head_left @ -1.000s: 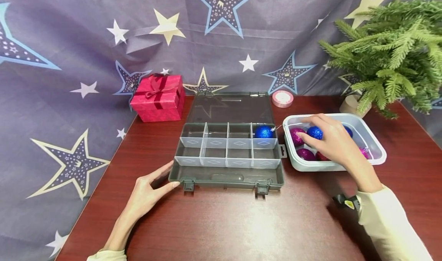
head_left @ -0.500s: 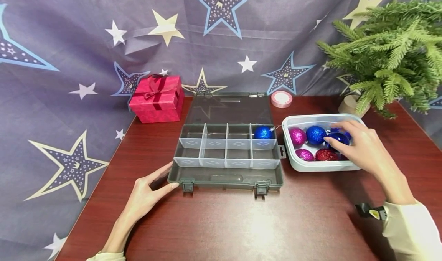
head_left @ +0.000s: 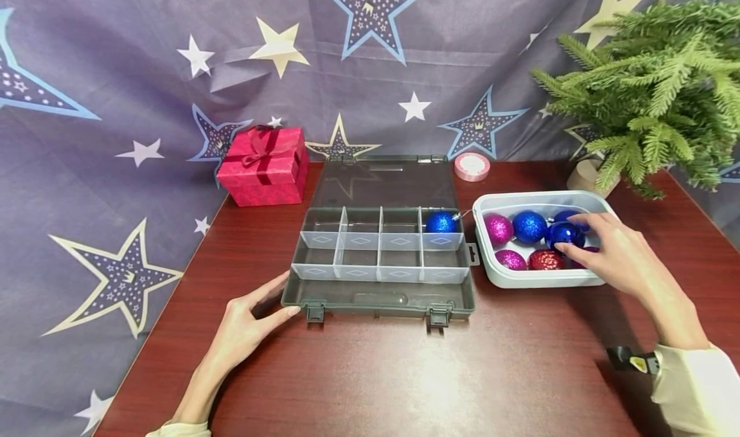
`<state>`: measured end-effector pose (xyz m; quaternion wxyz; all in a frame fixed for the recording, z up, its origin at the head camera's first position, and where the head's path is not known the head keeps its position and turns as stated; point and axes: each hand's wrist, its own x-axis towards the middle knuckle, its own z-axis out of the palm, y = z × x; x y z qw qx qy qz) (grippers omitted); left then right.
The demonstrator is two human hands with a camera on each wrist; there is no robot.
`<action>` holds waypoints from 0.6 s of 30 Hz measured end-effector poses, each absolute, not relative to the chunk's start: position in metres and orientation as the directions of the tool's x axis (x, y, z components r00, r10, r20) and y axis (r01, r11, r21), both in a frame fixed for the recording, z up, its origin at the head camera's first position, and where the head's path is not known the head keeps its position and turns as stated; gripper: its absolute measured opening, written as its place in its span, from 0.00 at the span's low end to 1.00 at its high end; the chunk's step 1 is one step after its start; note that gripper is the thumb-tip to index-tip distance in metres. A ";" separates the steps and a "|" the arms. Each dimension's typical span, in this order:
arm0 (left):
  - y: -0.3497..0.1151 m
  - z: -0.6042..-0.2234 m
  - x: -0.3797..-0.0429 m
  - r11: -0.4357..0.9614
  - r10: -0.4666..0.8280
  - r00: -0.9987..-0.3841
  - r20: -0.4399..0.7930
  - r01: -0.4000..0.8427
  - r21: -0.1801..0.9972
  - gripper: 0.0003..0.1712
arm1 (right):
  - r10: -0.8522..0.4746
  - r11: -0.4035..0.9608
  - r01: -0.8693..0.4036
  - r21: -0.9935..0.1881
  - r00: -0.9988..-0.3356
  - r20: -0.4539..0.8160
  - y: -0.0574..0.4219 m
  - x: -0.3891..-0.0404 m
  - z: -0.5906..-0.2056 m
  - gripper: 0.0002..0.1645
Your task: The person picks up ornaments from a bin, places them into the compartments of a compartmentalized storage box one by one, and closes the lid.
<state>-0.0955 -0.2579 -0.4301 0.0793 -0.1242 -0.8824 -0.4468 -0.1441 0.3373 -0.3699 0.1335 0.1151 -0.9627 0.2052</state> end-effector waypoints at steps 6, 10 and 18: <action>-0.258 -0.430 -0.095 0.564 0.145 -0.957 0.251 0.288 0.774 0.37 | -0.167 0.900 -0.252 -0.355 -0.952 0.255 0.337 -0.147 -0.369 0.33; -0.258 -0.430 -0.095 0.557 0.148 -0.956 0.254 0.293 0.777 0.37 | -0.178 0.899 -0.254 -0.356 -0.956 0.232 0.336 -0.149 -0.370 0.33; -0.258 -0.430 -0.095 0.554 0.153 -0.955 0.254 0.296 0.778 0.36 | -0.195 0.892 -0.274 -0.360 -0.951 0.242 0.336 -0.150 -0.370 0.29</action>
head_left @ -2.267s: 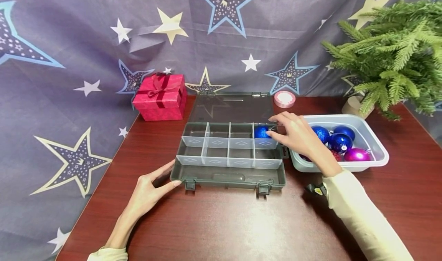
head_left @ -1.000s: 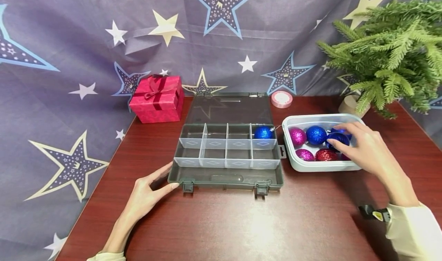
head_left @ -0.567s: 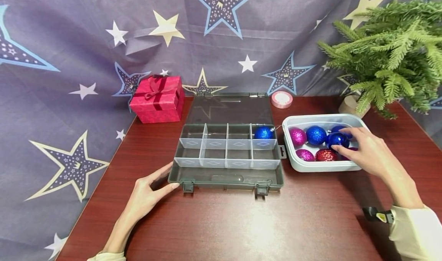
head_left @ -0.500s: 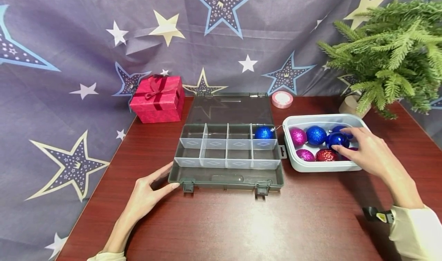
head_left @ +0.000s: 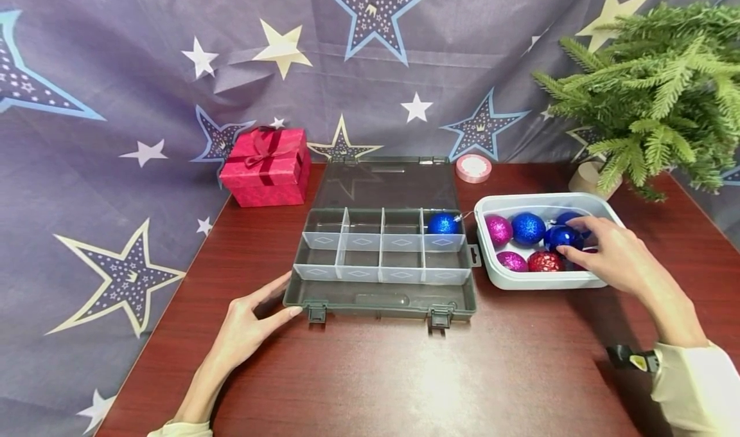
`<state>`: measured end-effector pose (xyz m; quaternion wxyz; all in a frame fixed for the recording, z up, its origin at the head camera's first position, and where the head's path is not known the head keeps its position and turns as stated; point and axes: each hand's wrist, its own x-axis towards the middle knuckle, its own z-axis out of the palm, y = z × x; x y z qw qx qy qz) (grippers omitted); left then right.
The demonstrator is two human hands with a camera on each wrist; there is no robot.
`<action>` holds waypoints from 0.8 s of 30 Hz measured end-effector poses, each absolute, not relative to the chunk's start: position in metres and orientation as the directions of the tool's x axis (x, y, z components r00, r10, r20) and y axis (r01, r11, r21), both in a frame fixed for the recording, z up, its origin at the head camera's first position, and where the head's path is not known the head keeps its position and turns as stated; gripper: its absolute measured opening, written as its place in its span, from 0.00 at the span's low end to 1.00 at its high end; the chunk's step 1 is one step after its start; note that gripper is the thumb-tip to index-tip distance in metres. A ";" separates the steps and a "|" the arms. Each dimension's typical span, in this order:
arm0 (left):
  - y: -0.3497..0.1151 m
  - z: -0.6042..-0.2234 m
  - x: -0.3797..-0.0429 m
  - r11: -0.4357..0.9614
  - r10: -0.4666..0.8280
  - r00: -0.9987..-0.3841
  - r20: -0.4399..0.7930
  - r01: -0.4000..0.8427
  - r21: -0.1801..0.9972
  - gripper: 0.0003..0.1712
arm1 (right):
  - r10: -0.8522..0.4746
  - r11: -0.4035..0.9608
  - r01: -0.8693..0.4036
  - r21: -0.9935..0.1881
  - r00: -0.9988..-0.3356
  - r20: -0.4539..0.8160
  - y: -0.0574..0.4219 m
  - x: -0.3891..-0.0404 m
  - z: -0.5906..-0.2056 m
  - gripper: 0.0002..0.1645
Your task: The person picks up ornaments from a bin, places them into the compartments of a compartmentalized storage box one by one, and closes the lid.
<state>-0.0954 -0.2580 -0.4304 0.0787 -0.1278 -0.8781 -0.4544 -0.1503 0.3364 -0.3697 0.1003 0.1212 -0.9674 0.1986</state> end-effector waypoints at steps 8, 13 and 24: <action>-0.258 -0.431 -0.095 0.551 0.150 -0.958 0.246 0.288 0.784 0.36 | -0.168 0.873 -0.271 -0.406 -0.948 0.272 0.333 -0.147 -0.364 0.29; -0.259 -0.431 -0.095 0.554 0.150 -0.957 0.246 0.288 0.781 0.36 | -0.163 0.848 -0.279 -0.450 -0.946 0.279 0.328 -0.146 -0.361 0.32; -0.259 -0.430 -0.095 0.560 0.150 -0.958 0.246 0.287 0.777 0.37 | -0.240 0.809 -0.398 -0.431 -0.895 0.377 0.307 -0.150 -0.354 0.30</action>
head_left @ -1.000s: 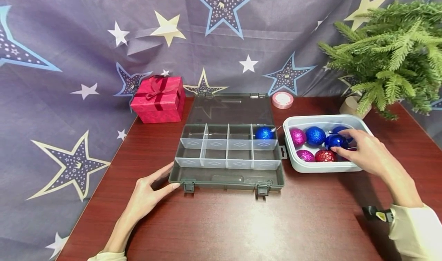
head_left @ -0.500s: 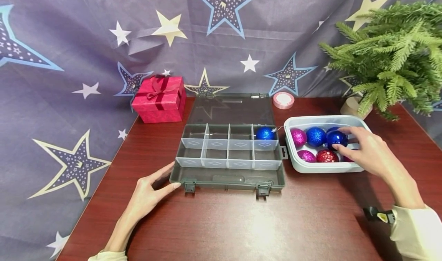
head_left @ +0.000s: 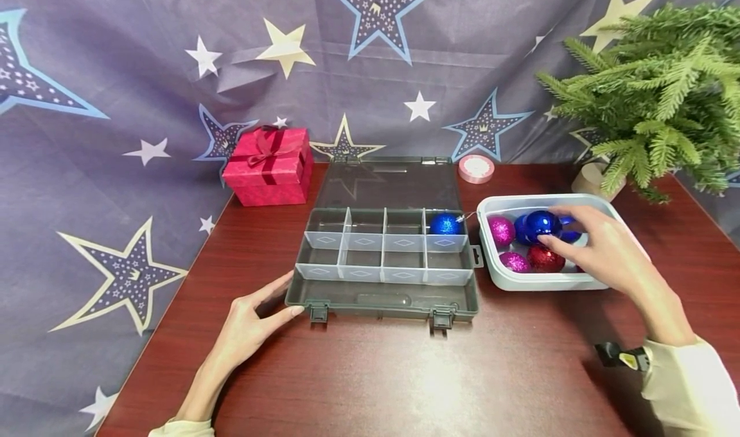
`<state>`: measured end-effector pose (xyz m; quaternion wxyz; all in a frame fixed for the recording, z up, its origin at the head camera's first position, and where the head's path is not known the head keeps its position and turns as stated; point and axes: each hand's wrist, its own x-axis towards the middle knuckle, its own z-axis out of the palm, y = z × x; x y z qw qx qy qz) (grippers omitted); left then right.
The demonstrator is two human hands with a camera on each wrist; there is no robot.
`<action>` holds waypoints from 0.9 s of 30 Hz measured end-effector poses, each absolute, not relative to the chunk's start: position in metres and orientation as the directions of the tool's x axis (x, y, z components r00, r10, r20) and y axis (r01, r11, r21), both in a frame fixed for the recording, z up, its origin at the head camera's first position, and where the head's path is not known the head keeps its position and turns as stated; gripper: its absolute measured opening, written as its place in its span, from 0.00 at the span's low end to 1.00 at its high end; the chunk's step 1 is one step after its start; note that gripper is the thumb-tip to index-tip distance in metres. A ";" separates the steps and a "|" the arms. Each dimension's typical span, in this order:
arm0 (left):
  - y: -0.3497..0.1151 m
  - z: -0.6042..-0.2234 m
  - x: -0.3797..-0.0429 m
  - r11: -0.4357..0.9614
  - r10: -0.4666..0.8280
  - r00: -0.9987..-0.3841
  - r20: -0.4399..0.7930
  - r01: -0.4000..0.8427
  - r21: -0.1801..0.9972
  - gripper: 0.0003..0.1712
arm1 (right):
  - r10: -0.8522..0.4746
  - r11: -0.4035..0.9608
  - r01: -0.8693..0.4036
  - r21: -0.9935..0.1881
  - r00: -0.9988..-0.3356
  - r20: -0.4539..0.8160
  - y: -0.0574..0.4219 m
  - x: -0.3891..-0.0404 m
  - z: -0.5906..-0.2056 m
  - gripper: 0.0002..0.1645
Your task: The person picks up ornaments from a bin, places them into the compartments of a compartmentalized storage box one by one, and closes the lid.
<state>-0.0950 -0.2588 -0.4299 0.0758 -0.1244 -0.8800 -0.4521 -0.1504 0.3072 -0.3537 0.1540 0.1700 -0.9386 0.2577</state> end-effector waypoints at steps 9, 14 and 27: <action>-0.259 -0.431 -0.096 0.549 0.156 -0.952 0.263 0.305 0.778 0.36 | -0.267 0.750 -0.439 -0.495 -0.885 0.381 0.278 -0.157 -0.344 0.29; -0.260 -0.432 -0.096 0.539 0.159 -0.952 0.260 0.305 0.785 0.36 | -0.272 0.742 -0.441 -0.505 -0.887 0.374 0.265 -0.160 -0.340 0.30; -0.260 -0.433 -0.097 0.523 0.166 -0.950 0.263 0.311 0.793 0.37 | -0.371 0.640 -0.558 -0.528 -0.826 0.424 0.228 -0.180 -0.341 0.29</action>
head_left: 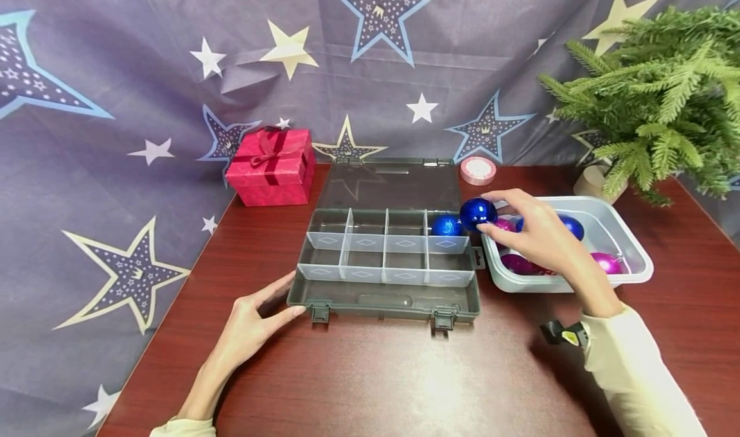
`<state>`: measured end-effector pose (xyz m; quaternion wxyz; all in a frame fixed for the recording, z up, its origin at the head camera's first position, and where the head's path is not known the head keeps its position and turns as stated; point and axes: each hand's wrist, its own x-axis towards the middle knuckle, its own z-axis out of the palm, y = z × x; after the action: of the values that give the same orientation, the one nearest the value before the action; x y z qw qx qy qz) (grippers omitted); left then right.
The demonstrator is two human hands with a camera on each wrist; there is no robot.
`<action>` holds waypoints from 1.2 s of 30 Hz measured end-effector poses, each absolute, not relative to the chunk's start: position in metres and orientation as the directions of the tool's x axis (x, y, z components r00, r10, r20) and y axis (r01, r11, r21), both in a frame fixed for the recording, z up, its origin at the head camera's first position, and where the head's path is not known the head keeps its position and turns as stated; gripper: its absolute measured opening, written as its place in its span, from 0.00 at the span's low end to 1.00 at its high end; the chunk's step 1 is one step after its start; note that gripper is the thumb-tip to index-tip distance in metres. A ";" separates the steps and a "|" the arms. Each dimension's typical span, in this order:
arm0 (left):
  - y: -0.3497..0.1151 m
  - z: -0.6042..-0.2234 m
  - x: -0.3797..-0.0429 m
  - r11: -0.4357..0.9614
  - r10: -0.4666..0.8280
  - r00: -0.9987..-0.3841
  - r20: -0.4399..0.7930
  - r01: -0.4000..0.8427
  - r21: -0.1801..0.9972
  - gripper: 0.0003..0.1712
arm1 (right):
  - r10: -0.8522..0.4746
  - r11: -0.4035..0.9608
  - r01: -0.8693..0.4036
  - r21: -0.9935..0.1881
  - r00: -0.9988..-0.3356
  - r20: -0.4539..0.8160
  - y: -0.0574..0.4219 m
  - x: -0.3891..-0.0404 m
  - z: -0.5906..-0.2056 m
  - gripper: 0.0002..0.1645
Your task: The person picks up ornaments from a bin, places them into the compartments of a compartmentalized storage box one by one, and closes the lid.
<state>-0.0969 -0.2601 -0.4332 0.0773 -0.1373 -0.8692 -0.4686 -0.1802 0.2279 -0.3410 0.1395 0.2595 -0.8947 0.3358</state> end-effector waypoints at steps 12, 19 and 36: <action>-0.261 -0.433 -0.096 0.528 0.164 -0.950 0.266 0.313 0.789 0.37 | -0.425 0.600 -0.565 -0.567 -0.825 0.372 0.192 -0.198 -0.342 0.28; -0.261 -0.432 -0.096 0.529 0.165 -0.950 0.266 0.313 0.789 0.37 | -0.463 0.570 -0.552 -0.609 -0.828 0.316 0.174 -0.208 -0.343 0.29; -0.260 -0.432 -0.096 0.523 0.170 -0.949 0.266 0.316 0.792 0.36 | -0.522 0.565 -0.580 -0.587 -0.802 0.291 0.147 -0.218 -0.346 0.29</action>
<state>-0.0963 -0.2601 -0.4324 0.0780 -0.1396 -0.8691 -0.4680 -0.2177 0.1471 -0.3457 0.0420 0.3116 -0.8836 0.3470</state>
